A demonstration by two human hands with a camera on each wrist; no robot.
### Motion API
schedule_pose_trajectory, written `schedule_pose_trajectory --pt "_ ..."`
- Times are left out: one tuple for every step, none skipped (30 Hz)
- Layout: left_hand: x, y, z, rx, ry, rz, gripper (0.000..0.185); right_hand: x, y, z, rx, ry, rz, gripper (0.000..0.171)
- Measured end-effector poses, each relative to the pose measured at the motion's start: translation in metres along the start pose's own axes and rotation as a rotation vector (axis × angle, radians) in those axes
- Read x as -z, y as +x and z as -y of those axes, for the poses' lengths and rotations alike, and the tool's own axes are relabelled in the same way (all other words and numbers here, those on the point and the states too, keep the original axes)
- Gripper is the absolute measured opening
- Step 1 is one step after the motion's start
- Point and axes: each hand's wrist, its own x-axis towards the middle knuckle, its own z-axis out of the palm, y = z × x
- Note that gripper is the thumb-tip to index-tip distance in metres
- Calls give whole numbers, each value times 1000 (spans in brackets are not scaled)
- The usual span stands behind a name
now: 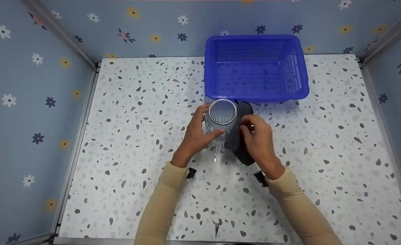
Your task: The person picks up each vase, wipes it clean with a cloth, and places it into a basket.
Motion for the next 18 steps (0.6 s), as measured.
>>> schedule_pose_trajectory --pt "0 0 0 -2 2 0 81 0 -1 -1 1 1 -1 13" --pt "0 0 0 -4 4 -1 81 -1 -1 -3 3 3 -3 13" --pt "0 0 0 -5 5 -1 82 -2 -2 -4 4 7 -3 14" --pt "0 0 0 -6 7 -1 82 -3 -3 -6 5 11 -3 14" --pt "0 0 -1 -6 8 0 82 -4 -3 -9 6 14 -3 14" --pt "1 0 -1 -6 10 1 82 -5 -4 -11 6 17 -2 15" --pt "1 -1 -1 -6 11 1 81 -6 -5 -15 5 22 -2 15" --pt "1 -1 -1 -7 11 1 81 -7 -6 -18 2 27 -1 15" --pt "1 -1 -1 -9 12 0 80 -9 -7 -21 -2 34 0 15" --pt "0 0 -1 -11 14 -1 80 -11 -8 -25 -8 40 2 15" --pt "0 0 -1 -14 14 -2 79 -13 -9 -28 -14 44 5 15" --pt "0 0 -1 -18 14 -5 79 -15 -9 -31 -21 47 9 15" --pt "0 1 -1 -23 18 -7 79 -17 -10 -35 -28 47 13 15" --pt "0 1 -1 -26 19 -9 79 -20 -11 -38 -36 46 18 15" --pt "0 1 -1 -30 23 -11 80 -22 -12 -41 -45 44 26 15" --pt "0 1 0 -31 26 -11 80 -25 -13 -44 -55 34 34 15" --pt "0 1 0 -32 29 -12 81 -28 -14 -47 -64 22 43 15" --pt "0 1 0 -31 34 -11 81 -30 -15 -51 -73 10 52 15"
